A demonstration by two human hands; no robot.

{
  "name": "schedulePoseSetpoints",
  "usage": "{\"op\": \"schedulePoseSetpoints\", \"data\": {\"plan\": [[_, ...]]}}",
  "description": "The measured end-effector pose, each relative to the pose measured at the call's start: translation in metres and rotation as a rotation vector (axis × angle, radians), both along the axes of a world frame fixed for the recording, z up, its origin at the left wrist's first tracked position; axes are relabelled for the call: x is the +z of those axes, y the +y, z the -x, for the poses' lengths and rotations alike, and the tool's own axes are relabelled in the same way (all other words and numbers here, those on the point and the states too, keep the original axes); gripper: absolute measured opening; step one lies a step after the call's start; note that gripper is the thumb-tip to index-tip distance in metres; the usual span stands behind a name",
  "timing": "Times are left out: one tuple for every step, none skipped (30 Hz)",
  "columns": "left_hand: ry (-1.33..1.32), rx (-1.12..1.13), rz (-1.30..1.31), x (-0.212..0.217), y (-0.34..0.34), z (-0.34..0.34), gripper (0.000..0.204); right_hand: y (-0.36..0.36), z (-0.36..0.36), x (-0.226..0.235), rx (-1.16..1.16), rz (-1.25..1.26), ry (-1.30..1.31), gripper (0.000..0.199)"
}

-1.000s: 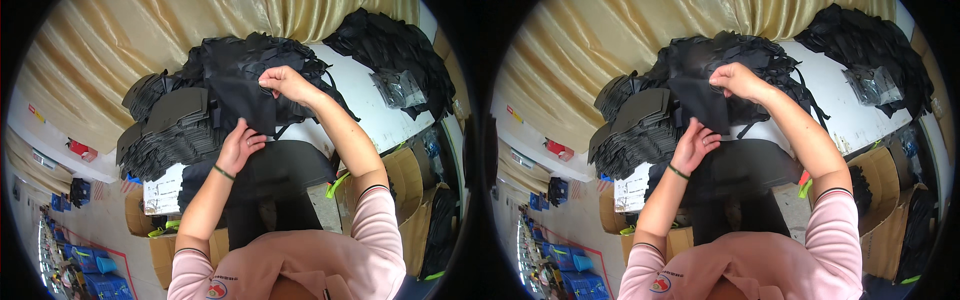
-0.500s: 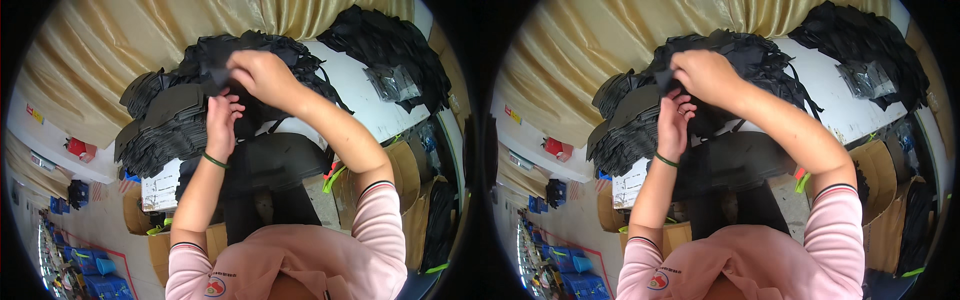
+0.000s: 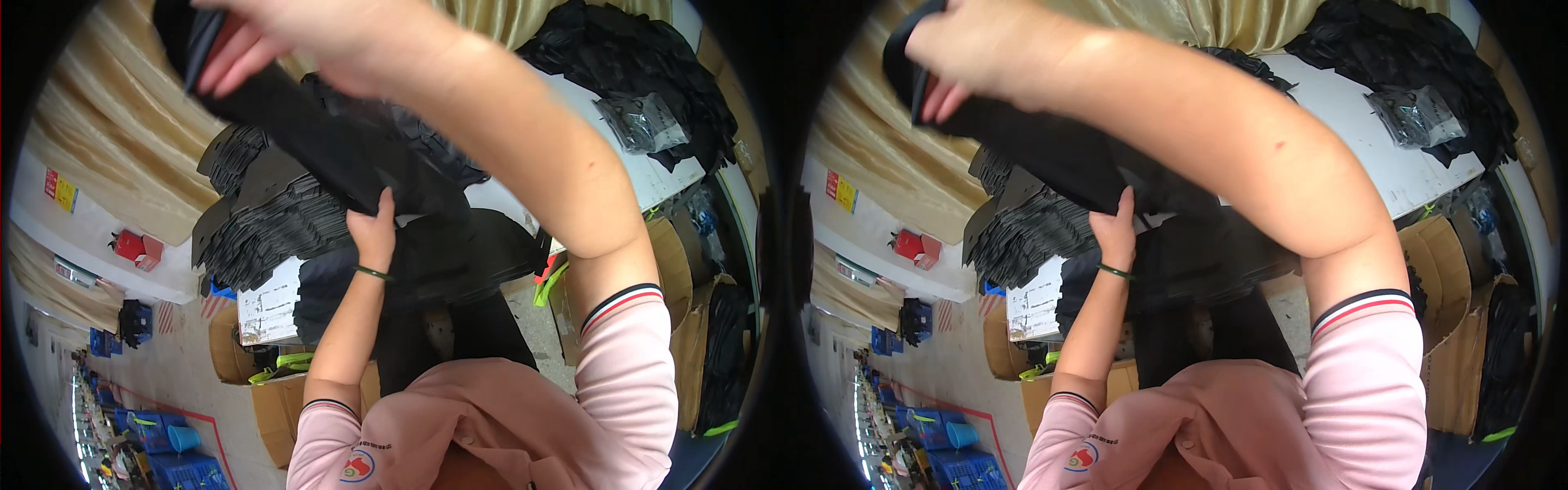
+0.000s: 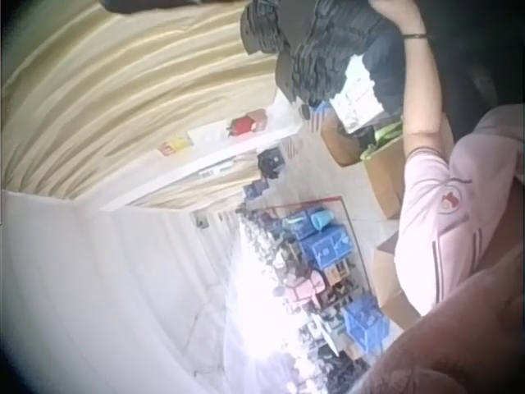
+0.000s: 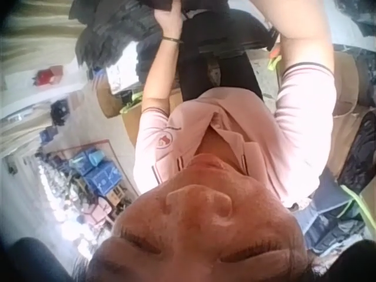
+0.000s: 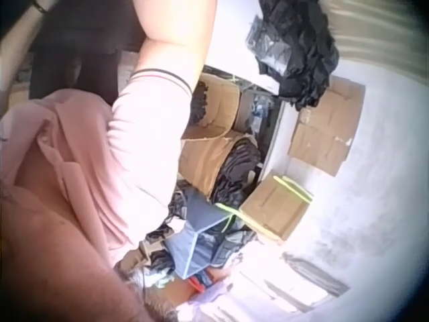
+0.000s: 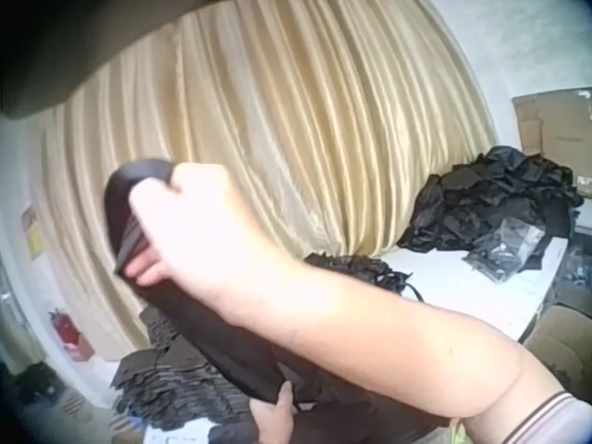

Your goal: Sort and organize black plastic components and fabric pieces on a workstation.

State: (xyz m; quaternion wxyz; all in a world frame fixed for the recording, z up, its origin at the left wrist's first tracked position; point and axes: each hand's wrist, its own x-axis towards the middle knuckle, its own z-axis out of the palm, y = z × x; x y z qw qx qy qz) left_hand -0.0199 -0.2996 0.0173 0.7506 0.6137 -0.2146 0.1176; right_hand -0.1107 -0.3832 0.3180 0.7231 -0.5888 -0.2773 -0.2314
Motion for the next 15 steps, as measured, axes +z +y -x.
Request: {"op": "schedulePoseSetpoints", "data": {"plan": [[0.000,-0.007,0.014,-0.001,0.013,-0.001,0.020,-0.009,-0.001,-0.003,-0.018,-0.064,-0.053,0.023],[0.002,-0.016,0.032,-0.001,0.029,-0.003,0.016,-0.020,-0.006,-0.005,-0.039,-0.125,-0.104,0.026],[-0.034,0.018,-0.093,-0.013,0.053,-0.014,0.013,-0.040,-0.014,-0.011,-0.041,-0.123,-0.133,0.027],[-0.071,0.039,-0.214,-0.025,0.079,-0.027,0.012,-0.063,-0.018,-0.020,-0.053,-0.117,-0.164,0.029],[-0.122,0.121,-0.323,-0.030,0.105,-0.035,0.014,-0.081,-0.017,-0.033,-0.104,-0.156,-0.095,0.028],[-0.171,0.204,-0.434,-0.033,0.132,-0.042,0.016,-0.099,-0.013,-0.048,-0.153,-0.195,-0.024,0.027],[-0.239,0.219,-0.522,-0.028,0.154,-0.045,0.017,-0.121,-0.009,-0.075,-0.299,-0.128,0.048,0.028],[-0.310,0.227,-0.608,-0.018,0.173,-0.045,0.019,-0.142,-0.003,-0.105,-0.449,-0.056,0.119,0.030],[-0.402,0.223,-0.715,-0.011,0.193,-0.046,0.022,-0.154,0.005,-0.133,-0.417,-0.091,0.247,0.026],[-0.496,0.223,-0.825,-0.003,0.214,-0.045,0.025,-0.158,0.015,-0.161,-0.378,-0.127,0.372,0.021],[-0.480,0.224,-0.951,0.003,0.231,-0.042,0.026,-0.158,0.026,-0.189,-0.402,-0.155,0.525,0.020],[-0.467,0.220,-1.075,0.008,0.246,-0.039,0.028,-0.157,0.038,-0.216,-0.431,-0.182,0.675,0.018],[-0.516,0.228,-1.203,0.007,0.260,-0.040,0.029,-0.161,0.050,-0.243,-0.428,-0.229,0.744,0.017],[-0.567,0.237,-1.334,0.008,0.271,-0.039,0.030,-0.166,0.061,-0.267,-0.421,-0.278,0.810,0.017],[-0.520,0.215,-1.428,0.009,0.278,-0.036,0.029,-0.169,0.072,-0.291,-0.438,-0.311,0.877,0.016]]}}
